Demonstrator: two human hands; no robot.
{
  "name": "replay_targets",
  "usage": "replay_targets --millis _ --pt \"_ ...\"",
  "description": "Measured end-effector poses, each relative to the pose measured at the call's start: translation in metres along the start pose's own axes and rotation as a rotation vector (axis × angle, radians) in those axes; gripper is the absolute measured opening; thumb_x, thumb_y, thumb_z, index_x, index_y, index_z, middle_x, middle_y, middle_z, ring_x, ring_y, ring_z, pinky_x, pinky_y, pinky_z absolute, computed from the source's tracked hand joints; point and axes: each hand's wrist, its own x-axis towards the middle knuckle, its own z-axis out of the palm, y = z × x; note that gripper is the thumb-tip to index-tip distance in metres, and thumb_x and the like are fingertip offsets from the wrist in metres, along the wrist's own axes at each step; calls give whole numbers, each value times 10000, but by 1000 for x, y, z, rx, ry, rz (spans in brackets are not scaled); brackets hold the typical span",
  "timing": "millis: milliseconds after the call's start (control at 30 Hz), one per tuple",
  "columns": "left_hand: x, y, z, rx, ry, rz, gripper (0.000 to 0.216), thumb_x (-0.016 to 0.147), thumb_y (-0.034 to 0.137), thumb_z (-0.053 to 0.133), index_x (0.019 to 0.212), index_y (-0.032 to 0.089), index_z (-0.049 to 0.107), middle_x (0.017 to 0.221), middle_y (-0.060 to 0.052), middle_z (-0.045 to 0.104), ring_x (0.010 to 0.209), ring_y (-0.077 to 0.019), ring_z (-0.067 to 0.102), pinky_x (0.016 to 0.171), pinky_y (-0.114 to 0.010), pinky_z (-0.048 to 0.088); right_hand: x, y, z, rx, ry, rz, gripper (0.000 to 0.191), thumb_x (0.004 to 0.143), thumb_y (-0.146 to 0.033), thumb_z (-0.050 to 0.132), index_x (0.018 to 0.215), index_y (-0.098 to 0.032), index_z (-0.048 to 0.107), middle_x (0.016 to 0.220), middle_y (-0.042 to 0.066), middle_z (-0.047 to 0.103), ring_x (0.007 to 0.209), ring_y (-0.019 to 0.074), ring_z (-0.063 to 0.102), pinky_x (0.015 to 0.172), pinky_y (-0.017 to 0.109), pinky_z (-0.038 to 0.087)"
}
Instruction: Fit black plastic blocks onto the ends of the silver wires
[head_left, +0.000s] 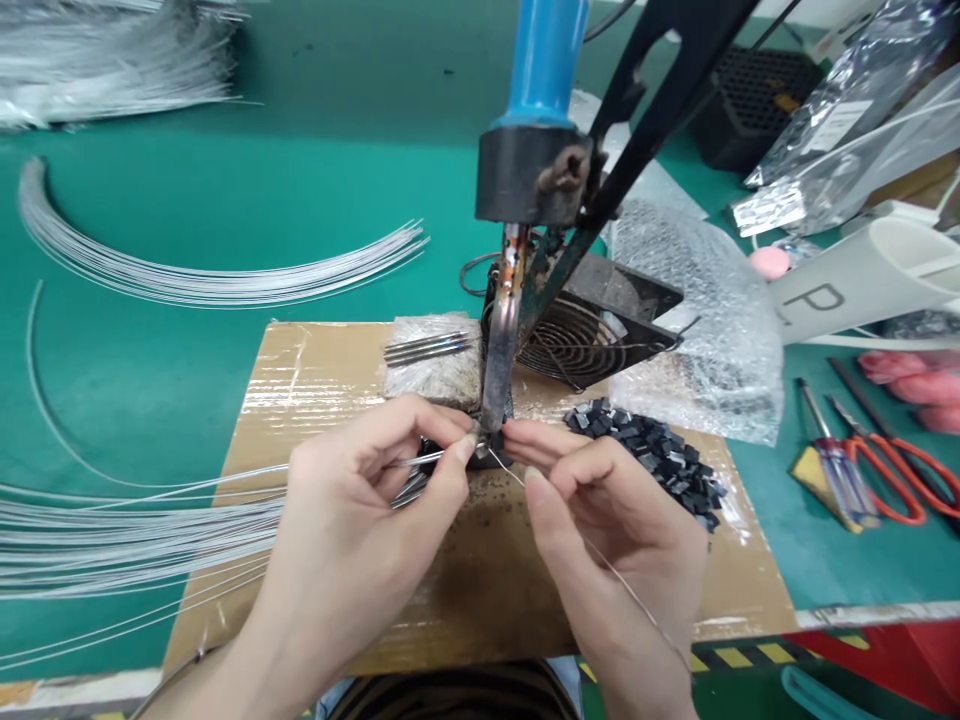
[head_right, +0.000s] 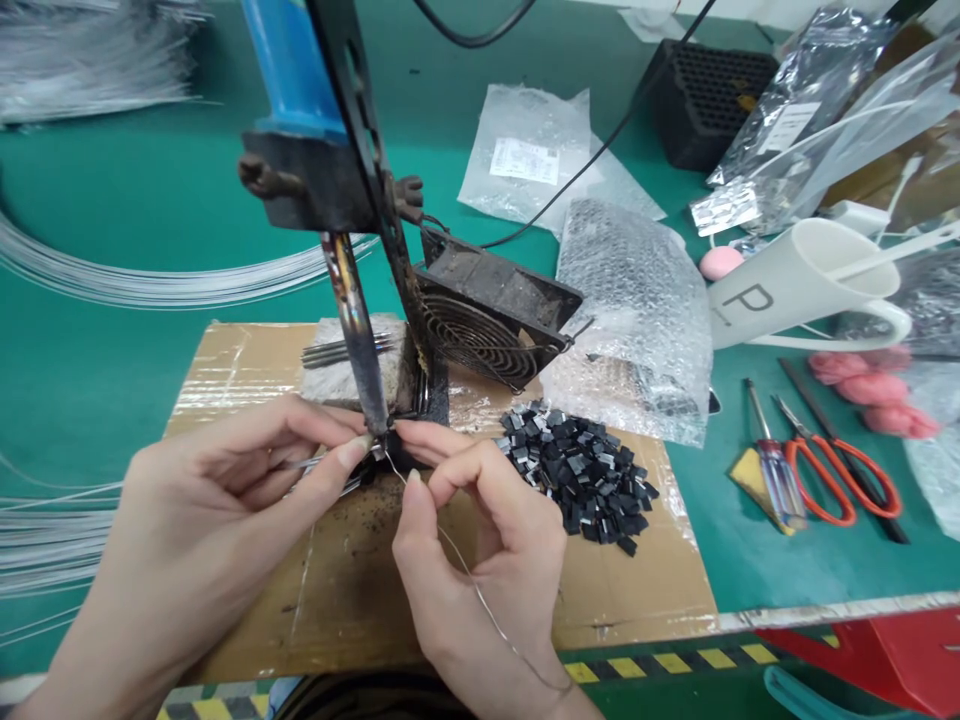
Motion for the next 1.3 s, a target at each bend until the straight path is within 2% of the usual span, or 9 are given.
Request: replay_targets --millis 233,433,633,833,1033,1300 --pt "-1 1 -2 -15 -16 -2 144 830 108 718 763 235 739 839 51 808 713 -90 748 660 -112 568 0 0 1 -8 17 14 207 936 -112 693 784 -241 638 1180 47 817 1116 217 774 1033 362 601" --pt "-2 1 -1 47 6 7 124 824 129 707 761 230 740 828 34 807 643 -100 712 575 -150 537 0 0 1 -40 16 -4 209 935 -111 694 778 -239 639 1156 49 820 1155 222 761 1042 359 589" --pt "-2 -1 -1 82 -3 -3 100 838 164 710 768 232 731 843 31 808 712 -120 743 581 -155 539 1 4 -3 -102 -28 -68 202 943 -95 683 808 -238 639 1178 55 817 1184 232 757 1025 362 600" --pt "-3 1 -2 74 -1 16 105 825 153 707 764 235 730 821 30 806 662 -120 716 516 -179 486 0 2 -2 -109 -10 -77 193 945 -108 684 810 -241 646 1164 63 821 1168 245 765 1010 377 614" --pt "-4 0 -3 70 -11 -8 114 837 164 700 754 238 722 807 36 794 680 -119 722 560 -174 521 0 3 -3 -121 -50 -107 198 949 -90 682 837 -249 641 1191 33 813 1170 213 762 1033 345 601" --pt "-1 0 -1 79 -18 10 119 833 159 695 749 240 720 731 45 758 648 -115 706 500 -178 466 0 4 -4 -147 -42 -109 205 944 -78 688 840 -249 645 1195 17 813 1170 197 762 1040 323 591"
